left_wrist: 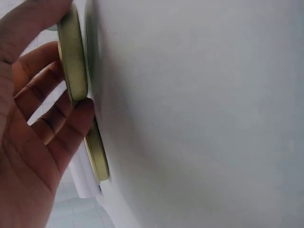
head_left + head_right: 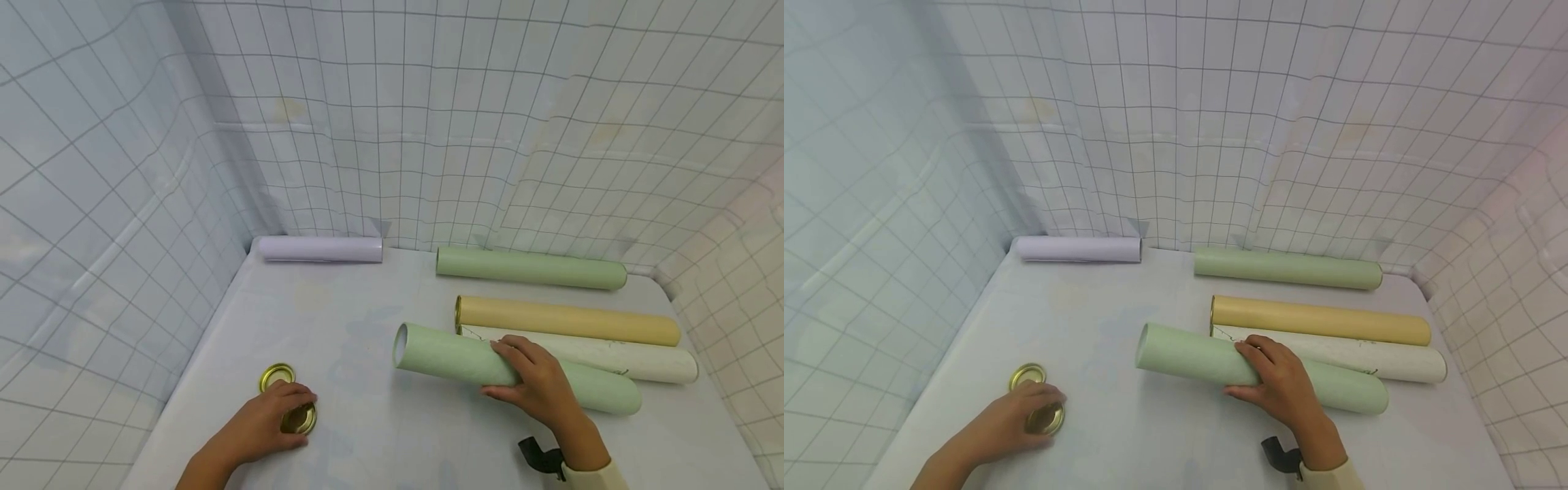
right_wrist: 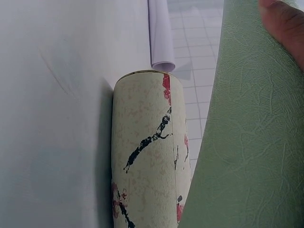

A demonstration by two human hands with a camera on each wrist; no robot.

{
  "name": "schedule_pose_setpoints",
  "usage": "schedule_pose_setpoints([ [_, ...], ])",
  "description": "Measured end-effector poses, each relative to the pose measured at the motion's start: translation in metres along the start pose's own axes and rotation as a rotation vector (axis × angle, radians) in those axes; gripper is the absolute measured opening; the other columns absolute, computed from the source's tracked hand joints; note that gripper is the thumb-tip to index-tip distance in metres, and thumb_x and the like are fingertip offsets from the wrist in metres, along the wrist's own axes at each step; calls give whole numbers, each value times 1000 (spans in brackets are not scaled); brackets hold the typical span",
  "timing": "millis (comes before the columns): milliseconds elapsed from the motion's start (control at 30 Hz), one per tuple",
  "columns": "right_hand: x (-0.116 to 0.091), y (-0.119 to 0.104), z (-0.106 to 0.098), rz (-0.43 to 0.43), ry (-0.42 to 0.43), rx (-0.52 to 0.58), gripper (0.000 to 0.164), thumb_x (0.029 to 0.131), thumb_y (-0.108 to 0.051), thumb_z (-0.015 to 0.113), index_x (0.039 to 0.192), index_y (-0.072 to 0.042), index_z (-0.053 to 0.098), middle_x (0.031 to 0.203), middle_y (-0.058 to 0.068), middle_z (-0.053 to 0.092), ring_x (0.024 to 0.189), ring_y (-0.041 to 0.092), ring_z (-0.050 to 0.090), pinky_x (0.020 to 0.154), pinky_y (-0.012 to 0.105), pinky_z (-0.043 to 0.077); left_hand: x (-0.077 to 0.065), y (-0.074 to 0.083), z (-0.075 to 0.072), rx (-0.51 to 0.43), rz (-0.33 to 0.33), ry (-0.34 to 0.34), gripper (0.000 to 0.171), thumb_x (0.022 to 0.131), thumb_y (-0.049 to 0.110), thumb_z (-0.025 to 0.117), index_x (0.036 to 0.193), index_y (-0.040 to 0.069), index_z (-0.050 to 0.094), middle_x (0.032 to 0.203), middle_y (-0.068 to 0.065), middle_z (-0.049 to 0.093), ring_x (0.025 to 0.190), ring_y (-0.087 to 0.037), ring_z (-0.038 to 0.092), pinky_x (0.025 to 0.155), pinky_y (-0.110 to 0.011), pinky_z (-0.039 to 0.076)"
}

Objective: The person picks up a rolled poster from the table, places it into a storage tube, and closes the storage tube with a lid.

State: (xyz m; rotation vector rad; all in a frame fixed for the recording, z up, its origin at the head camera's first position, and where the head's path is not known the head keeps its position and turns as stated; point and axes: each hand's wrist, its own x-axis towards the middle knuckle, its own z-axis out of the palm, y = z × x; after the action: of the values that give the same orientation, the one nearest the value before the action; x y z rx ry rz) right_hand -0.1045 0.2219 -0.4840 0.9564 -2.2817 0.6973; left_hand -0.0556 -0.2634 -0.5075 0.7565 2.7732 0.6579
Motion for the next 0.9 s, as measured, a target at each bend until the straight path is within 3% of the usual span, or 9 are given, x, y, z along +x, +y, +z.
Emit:
schedule_pose_setpoints([
  [200,1,0,0,-10,14,3,72,76,-60,78,120,-4,68,110,11,65,93,28,66,79,40,52,13,5,-3,-50,86,157,60,72,30,91,125,14,68,126,7,59,114,-17,55,90,-39,53],
  [333,1,-1,0,-12,18,7,73,75,-59,79,120,-4,68,110,11,65,93,28,66,80,39,52,29,10,-7,-105,192,267,66,69,22,93,127,7,66,128,5,58,113,-15,54,91,-28,51],
  [467,0,0,0,-17,25,5,73,74,-59,80,120,-4,68,110,11,65,94,28,66,81,37,51,46,20,-13,-171,269,338,69,71,21,92,132,7,63,130,1,57,115,-17,54,93,-18,47],
  [667,1,0,2,-36,55,0,72,84,-66,64,118,-3,69,110,11,65,93,27,66,79,38,52,73,45,-17,-327,305,353,70,75,19,89,137,10,60,132,-2,57,115,-18,55,81,-32,54],
  [900,1,-2,2,-25,37,-3,74,84,-67,64,118,-2,68,109,11,65,92,27,65,79,38,52,99,69,-16,-497,353,315,70,74,7,88,137,1,57,133,-14,56,105,-23,56,73,-27,52],
])
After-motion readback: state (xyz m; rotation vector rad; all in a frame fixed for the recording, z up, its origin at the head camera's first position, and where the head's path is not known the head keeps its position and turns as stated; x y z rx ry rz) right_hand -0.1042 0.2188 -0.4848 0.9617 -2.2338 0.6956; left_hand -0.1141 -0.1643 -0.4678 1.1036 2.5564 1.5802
